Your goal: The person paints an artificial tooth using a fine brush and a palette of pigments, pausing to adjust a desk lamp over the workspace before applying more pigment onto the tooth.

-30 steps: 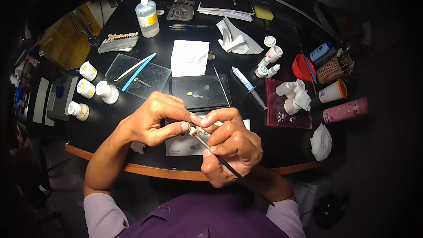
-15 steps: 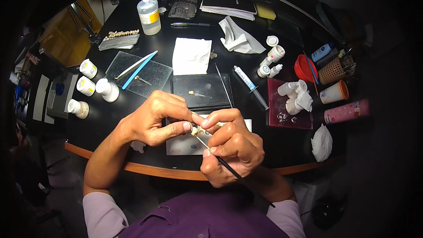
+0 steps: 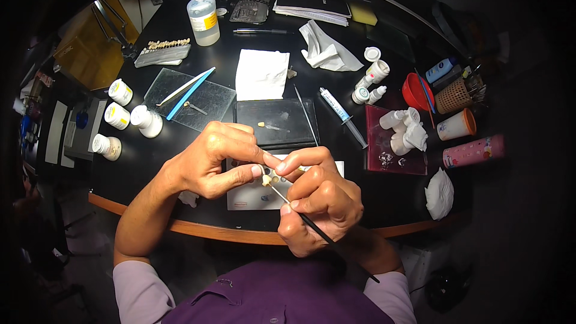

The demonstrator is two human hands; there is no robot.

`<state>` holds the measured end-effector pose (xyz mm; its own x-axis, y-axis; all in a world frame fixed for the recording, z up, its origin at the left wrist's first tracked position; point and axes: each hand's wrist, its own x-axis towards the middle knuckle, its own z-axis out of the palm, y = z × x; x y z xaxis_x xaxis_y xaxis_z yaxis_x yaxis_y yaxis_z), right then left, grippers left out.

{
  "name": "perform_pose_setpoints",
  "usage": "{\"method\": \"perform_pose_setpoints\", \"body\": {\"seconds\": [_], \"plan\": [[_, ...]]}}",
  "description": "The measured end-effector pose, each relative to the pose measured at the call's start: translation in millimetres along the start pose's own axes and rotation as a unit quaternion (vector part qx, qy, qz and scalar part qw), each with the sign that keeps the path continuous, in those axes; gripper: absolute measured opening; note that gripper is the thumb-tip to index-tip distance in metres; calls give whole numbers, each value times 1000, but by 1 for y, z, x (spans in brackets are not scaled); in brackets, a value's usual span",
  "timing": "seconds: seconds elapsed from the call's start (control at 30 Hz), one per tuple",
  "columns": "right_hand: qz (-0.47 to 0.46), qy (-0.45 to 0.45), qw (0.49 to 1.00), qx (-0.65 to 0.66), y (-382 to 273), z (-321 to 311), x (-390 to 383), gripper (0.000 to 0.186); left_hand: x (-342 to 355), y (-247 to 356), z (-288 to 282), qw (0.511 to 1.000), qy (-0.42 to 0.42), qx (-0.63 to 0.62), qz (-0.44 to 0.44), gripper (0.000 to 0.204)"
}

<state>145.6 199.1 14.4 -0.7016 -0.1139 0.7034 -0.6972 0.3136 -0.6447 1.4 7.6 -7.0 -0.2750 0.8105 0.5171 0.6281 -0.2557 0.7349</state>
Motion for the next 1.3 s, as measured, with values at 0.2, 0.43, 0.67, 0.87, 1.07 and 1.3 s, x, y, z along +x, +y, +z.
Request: {"method": "perform_pose_setpoints", "body": {"seconds": [0.2, 0.43, 0.67, 0.87, 1.07, 1.3], "plan": [[1, 2, 1000, 26, 3, 2, -2, 22, 0, 0, -1, 1000, -4, 5, -4, 28], [1, -6, 1000, -4, -4, 2, 0, 22, -2, -1, -1, 1000, -2, -1, 1, 26], [14, -2, 998, 56, -1, -4, -2, 21, -1, -5, 1, 999, 9, -8, 39, 28], [13, -13, 998, 56, -1, -6, 3, 19, -2, -3, 0, 999, 6, -12, 29, 30], [10, -12, 999, 42, -1, -4, 3, 18, -1, 1, -2, 1000, 0, -3, 29, 31], [12, 8, 998, 69, 2, -2, -2, 19, -1, -1, 0, 999, 10, -1, 39, 32]]}}
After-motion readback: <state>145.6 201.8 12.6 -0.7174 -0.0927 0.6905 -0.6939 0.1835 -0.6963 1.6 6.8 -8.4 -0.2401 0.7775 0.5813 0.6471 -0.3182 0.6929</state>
